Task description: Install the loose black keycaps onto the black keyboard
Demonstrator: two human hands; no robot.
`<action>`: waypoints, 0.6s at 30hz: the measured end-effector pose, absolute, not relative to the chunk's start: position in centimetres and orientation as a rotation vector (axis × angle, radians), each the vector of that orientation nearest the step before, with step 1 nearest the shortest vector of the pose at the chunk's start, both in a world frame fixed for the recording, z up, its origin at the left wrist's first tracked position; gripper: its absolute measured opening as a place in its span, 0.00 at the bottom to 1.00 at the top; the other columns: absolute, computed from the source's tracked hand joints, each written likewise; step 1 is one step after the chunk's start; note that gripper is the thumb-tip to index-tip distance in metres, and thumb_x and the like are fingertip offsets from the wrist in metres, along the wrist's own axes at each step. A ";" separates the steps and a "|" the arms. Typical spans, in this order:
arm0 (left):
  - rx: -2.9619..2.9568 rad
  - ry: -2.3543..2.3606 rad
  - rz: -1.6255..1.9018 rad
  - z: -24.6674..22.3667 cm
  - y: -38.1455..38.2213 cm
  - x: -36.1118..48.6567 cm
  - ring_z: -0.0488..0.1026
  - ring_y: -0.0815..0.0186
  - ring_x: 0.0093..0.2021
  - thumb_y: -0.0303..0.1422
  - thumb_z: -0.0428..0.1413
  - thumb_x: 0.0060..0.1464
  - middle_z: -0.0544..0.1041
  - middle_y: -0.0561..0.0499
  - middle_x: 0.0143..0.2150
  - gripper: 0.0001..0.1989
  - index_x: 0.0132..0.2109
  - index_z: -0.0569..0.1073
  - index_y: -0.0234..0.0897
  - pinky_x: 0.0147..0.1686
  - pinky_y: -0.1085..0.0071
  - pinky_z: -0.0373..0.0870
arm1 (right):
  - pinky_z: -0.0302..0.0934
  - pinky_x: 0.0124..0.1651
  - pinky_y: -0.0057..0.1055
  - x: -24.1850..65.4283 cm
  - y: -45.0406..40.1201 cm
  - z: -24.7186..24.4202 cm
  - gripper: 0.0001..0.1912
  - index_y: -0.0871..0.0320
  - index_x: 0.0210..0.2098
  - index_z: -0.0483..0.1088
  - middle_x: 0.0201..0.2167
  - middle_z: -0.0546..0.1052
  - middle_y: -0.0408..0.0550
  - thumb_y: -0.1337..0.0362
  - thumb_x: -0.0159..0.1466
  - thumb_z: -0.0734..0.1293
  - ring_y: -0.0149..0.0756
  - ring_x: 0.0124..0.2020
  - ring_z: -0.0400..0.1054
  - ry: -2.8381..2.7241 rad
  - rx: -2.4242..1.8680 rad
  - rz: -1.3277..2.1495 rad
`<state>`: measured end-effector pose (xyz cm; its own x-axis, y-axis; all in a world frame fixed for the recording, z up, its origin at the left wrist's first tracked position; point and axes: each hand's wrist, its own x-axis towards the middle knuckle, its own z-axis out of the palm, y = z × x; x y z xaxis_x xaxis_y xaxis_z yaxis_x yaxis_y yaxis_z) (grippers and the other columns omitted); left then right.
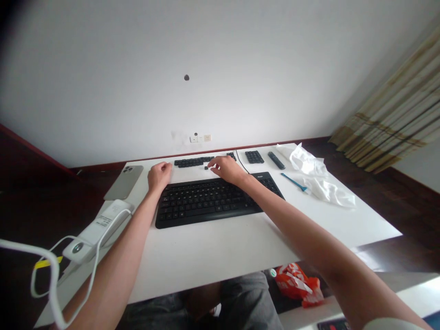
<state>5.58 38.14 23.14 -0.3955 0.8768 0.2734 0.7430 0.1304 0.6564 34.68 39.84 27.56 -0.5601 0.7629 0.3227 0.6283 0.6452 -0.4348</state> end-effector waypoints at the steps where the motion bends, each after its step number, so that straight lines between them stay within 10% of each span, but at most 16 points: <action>1: 1.611 2.222 1.118 23.1 38.2 5.6 0.67 0.61 0.30 0.42 0.52 0.59 0.75 0.49 0.27 0.16 0.25 0.67 0.42 0.31 0.69 0.52 | 0.68 0.45 0.31 34.2 40.5 27.2 0.12 0.59 0.44 0.82 0.39 0.84 0.52 0.70 0.65 0.67 0.36 0.38 0.78 -2.391 -1.104 0.384; 11: 1.608 2.223 1.120 23.1 38.0 5.6 0.68 0.60 0.30 0.41 0.52 0.60 0.76 0.49 0.28 0.15 0.26 0.67 0.42 0.31 0.68 0.50 | 0.69 0.47 0.29 32.2 42.4 26.6 0.11 0.60 0.39 0.82 0.38 0.85 0.50 0.74 0.61 0.68 0.37 0.40 0.79 -2.434 -1.154 0.462; 18: 1.595 2.228 1.098 23.2 38.0 5.7 0.70 0.60 0.32 0.41 0.52 0.60 0.79 0.48 0.31 0.15 0.27 0.70 0.42 0.31 0.68 0.50 | 0.72 0.56 0.40 36.6 38.6 28.3 0.16 0.56 0.49 0.82 0.49 0.84 0.51 0.60 0.63 0.71 0.45 0.49 0.79 -2.036 -1.136 0.837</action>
<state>5.72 38.02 23.23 -0.4033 0.8786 0.2557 0.7379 0.1470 0.6587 36.57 38.55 28.31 -0.4111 0.8821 0.2300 0.4654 0.4201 -0.7791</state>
